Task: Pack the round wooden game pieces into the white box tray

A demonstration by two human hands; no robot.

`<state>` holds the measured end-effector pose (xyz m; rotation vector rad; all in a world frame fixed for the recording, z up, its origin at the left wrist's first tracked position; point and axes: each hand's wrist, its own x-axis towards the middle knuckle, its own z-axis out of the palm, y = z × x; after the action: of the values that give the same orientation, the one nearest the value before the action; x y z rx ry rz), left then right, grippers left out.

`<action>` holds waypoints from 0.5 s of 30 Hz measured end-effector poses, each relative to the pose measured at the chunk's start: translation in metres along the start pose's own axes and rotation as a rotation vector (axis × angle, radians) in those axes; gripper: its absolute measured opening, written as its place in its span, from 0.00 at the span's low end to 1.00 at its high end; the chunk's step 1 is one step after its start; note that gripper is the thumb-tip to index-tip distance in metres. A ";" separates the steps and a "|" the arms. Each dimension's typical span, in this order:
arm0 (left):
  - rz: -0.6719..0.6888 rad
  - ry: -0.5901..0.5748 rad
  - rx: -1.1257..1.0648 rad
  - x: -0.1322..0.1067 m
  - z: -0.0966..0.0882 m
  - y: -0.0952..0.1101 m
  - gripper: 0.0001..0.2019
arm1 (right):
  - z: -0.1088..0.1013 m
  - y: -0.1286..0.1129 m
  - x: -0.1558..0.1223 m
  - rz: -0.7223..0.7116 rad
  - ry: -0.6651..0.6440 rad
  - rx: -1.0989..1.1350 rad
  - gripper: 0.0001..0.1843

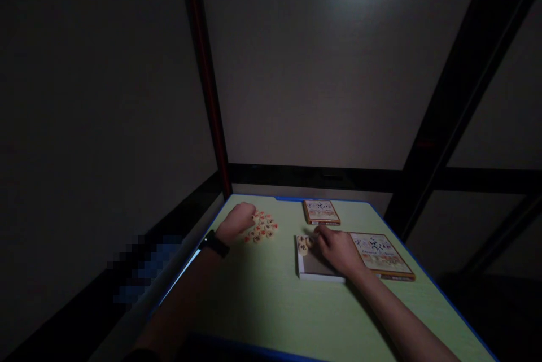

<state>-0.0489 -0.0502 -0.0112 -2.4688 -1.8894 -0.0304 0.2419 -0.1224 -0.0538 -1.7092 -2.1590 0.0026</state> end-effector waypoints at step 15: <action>0.072 0.139 -1.514 0.004 0.061 0.128 0.11 | 0.019 0.004 0.002 -0.291 0.326 0.512 0.09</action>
<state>0.0754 -0.0770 -0.0734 -2.9078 -1.9515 -2.2733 0.2393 -0.1151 -0.0722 -1.0264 -1.9263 0.1705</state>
